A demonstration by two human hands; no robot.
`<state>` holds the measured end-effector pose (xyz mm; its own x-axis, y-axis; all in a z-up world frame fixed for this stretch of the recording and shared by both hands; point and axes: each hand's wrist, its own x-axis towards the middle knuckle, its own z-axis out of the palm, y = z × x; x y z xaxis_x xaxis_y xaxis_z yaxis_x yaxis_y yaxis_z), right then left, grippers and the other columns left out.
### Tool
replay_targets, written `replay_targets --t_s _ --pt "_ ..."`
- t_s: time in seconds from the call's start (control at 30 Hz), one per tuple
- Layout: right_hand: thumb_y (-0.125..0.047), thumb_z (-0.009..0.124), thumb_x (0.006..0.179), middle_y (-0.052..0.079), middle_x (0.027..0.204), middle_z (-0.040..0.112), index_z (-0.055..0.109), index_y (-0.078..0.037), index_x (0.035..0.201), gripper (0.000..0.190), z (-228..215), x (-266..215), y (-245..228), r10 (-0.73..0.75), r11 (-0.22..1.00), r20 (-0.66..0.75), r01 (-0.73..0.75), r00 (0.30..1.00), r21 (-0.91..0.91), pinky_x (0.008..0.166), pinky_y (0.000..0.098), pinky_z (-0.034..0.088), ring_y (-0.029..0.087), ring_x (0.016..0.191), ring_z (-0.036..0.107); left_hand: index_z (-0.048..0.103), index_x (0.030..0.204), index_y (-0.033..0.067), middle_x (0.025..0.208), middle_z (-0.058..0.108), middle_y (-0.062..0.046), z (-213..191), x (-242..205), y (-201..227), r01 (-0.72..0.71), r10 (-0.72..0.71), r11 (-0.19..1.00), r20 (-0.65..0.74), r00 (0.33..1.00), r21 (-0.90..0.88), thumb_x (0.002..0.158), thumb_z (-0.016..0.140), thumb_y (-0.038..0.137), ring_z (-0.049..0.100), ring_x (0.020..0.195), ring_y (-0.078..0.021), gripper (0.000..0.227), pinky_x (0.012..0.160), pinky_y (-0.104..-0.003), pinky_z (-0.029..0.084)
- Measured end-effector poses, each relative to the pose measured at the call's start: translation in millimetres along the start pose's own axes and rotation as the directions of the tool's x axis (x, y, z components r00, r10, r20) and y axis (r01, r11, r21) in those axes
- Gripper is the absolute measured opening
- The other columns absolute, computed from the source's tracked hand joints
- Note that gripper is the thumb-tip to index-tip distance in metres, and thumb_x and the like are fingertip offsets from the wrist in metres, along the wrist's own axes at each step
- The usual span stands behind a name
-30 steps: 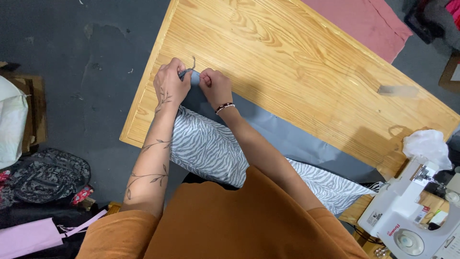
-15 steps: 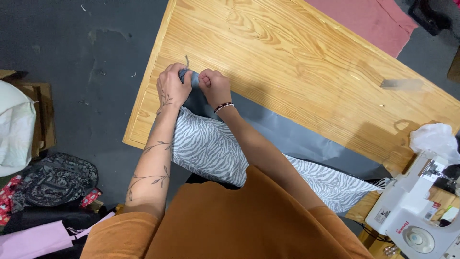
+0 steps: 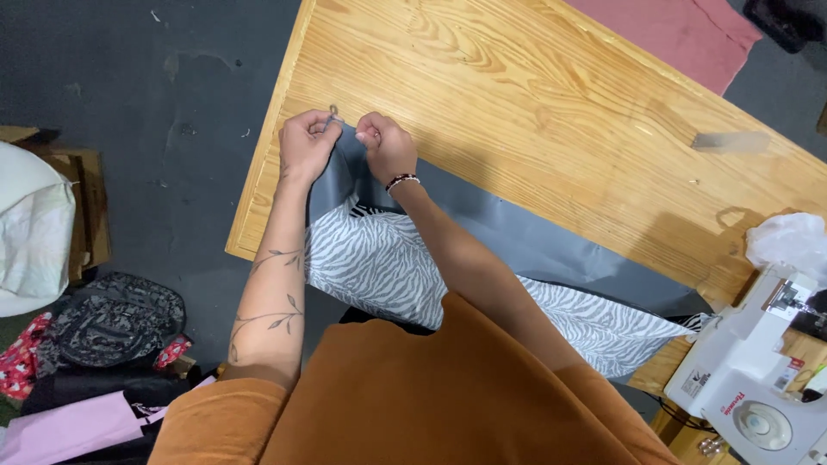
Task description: The person pins a dark gray fabric to a zebra-print fabric on a wooden table. They then move to a second table, place the pinned fabric on a floral patterned fabric, and pick up a small object from the table.
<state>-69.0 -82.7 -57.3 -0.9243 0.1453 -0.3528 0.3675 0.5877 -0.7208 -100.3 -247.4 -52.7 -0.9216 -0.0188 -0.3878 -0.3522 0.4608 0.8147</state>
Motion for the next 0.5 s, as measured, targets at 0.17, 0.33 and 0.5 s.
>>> replay_targets --t_s 0.17,0.33,0.5 --pt "-0.032 0.072 0.09 -0.007 0.083 0.068 0.068 -0.031 0.089 0.004 0.8 0.6 6.3 0.047 0.996 0.021 -0.048 0.999 0.07 0.086 0.0339 0.055 0.016 0.088 0.07 0.079 0.093 0.0228 0.074 0.071 0.009 7.2 5.3 2.0 0.133 -0.122 0.974 0.072 0.99 -0.181 0.082 0.07 0.029 0.061 0.074 -0.0027 0.015 0.069 -0.024 0.049" --pt "-0.028 0.079 0.085 -0.009 0.082 0.072 0.073 -0.031 0.09 0.008 7.4 1.1 12.5 0.093 0.975 0.015 -0.094 0.996 0.2 0.083 0.031 0.056 0.011 0.083 0.071 0.079 0.097 0.014 0.079 0.076 -0.002 -0.9 0.9 6.7 0.261 -0.202 0.879 0.184 0.962 -0.399 0.082 0.074 0.018 0.069 0.067 -0.007 0.017 0.062 -0.024 0.057" --pt "-0.028 0.088 0.077 -0.005 0.084 0.078 0.069 -0.022 0.096 0.028 -5.3 -3.8 4.5 0.183 0.895 0.051 -0.188 0.982 0.405 0.082 0.0239 0.054 0.008 0.08 0.071 0.078 0.102 0.0102 0.087 0.077 -0.007 -2.4 0.3 4.9 0.33 -0.239 0.814 0.244 0.94 -0.479 0.082 0.077 0.015 0.075 0.073 -0.0122 0.02 0.063 -0.026 0.061"
